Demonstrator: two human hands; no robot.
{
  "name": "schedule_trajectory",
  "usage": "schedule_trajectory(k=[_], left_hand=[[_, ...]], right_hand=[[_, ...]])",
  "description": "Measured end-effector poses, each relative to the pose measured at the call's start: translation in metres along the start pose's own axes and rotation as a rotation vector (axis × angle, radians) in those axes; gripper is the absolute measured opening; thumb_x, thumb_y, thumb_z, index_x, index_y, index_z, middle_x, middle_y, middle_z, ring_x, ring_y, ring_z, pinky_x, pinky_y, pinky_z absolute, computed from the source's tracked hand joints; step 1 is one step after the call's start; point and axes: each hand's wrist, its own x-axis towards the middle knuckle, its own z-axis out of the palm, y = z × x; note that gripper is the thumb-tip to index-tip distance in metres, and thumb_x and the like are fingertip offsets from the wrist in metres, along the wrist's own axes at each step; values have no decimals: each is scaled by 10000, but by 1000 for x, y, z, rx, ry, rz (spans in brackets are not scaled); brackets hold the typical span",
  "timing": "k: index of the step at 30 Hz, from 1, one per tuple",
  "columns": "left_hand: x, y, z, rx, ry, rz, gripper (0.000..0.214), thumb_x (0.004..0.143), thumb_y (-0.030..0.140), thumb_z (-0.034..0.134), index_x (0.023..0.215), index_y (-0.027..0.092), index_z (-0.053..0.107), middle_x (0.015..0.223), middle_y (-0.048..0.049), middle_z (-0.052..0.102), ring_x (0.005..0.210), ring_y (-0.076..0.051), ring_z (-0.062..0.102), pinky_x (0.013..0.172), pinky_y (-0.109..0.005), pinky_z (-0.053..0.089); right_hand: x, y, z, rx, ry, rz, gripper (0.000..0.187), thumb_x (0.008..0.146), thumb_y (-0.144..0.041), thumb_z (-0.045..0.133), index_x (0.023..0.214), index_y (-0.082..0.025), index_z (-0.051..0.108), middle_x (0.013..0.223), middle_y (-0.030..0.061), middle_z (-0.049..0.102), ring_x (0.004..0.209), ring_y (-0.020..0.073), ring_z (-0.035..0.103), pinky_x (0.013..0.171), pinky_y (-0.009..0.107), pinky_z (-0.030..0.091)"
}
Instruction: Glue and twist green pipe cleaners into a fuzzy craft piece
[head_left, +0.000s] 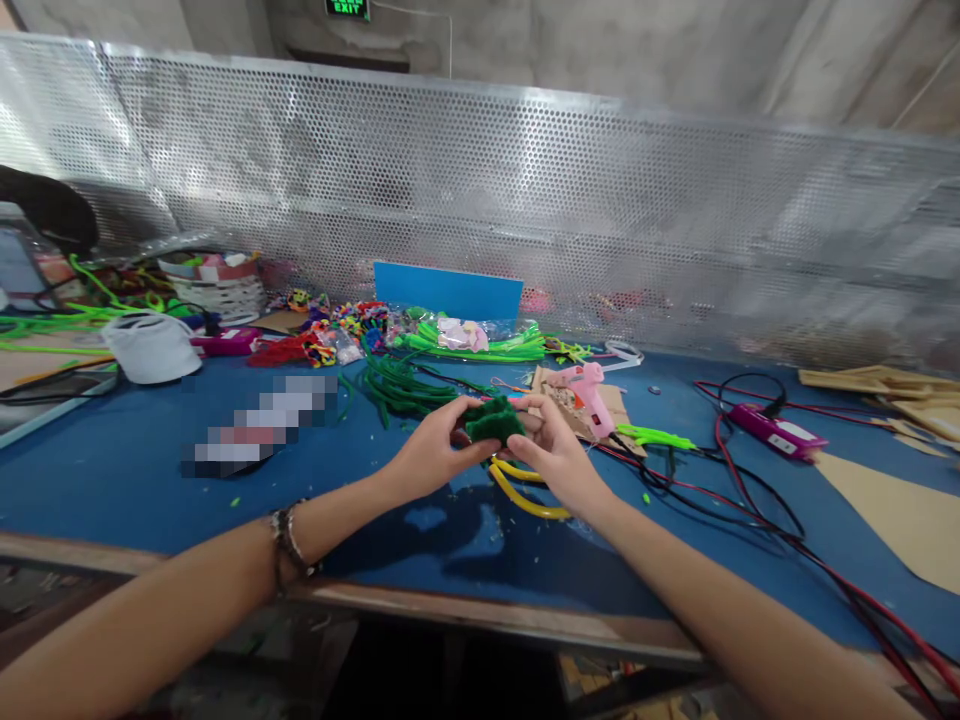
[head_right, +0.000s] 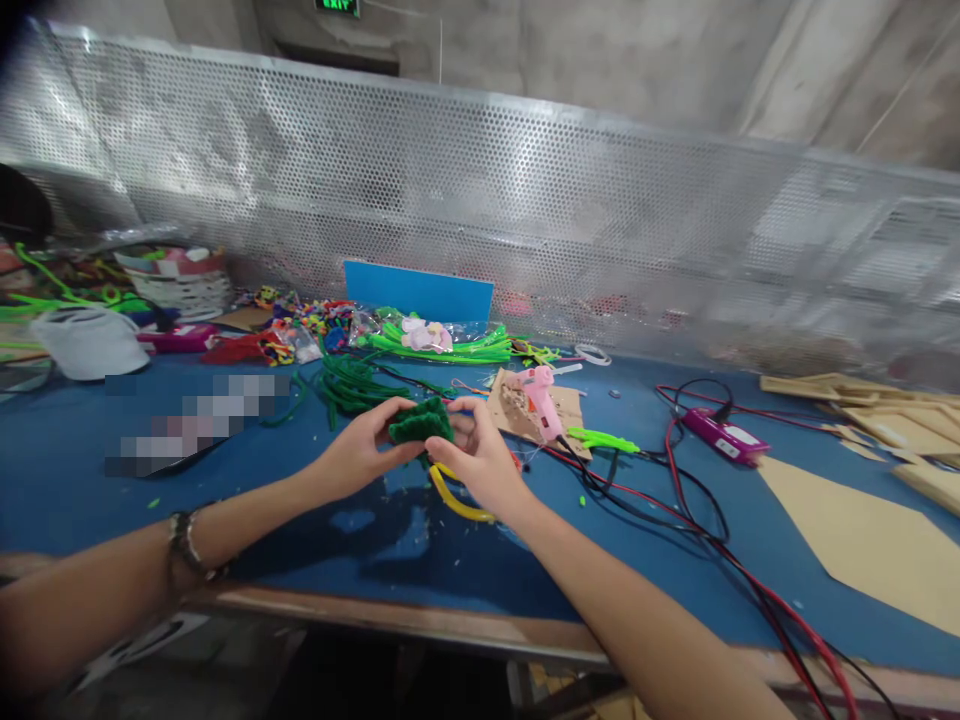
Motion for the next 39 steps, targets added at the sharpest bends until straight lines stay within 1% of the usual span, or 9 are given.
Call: schedule_trajectory(k=[2,8,12,19,23,26,32,36,39], left_hand=[[0,-1,1,9,-23,10,314,654,309,552,907,135,486,849,-40,565,730,-146,536,656,-252,451],[1,-2,1,-122,-75,-106,302,637,335,554,834,111,510,768,-37,586,715,-168,545,658,-279,449],[1,0,1,-140,-74,-120,275,675,319,517,849,106,527,780,-40,598,751,-178,541,690,-290,444],[1,-4,2,-122,-135,-122,230,715,290,451,815,100,534,727,-27,574,715,-163,517,669,-278,428],[1,-5,-1,-184,-162,-86,229,722,313,453,802,113,534,742,-18,574,730,-154,515,689,-268,424],[2,-3,-3,-210,-123,-79,219,709,325,473,782,125,525,720,-4,568,715,-146,513,677,-255,423],[4,-1,-2,-66,-9,-29,231,721,369,431,685,145,472,611,27,490,576,-103,461,530,-197,384],[1,0,0,22,-73,17,280,752,403,402,634,151,432,503,43,451,457,-81,422,435,-178,329],[0,0,-3,18,-140,-17,313,773,414,369,613,151,425,437,58,411,386,-66,380,388,-170,288]], right_hand=[[1,-2,0,15,-21,60,446,562,-429,651,888,-218,431,750,-16,556,638,94,539,564,214,460],[1,-5,-1,-63,-3,206,301,591,-412,622,745,-170,532,674,-31,584,614,81,554,568,195,466],[2,-4,-2,-33,-6,178,285,604,-408,610,730,-166,529,671,-28,610,642,100,582,627,233,480],[3,-8,-9,-220,-125,262,258,625,-384,602,663,-143,518,547,-33,570,474,102,571,465,210,445],[1,-9,-5,-176,-110,216,242,643,-383,583,676,-161,495,533,-50,543,453,105,573,428,202,435],[0,-8,-2,-128,-93,207,264,626,-396,596,695,-166,485,560,-45,565,468,101,578,448,207,449],[-3,-5,6,-96,-219,321,355,613,-480,582,575,-145,471,447,-23,549,380,75,525,400,185,414],[-8,-2,14,-65,-240,349,406,607,-546,541,640,-145,486,428,-37,528,345,67,491,364,174,379],[-9,-2,10,-144,-289,352,403,630,-547,518,630,-145,489,464,-24,533,365,70,491,375,182,376]])
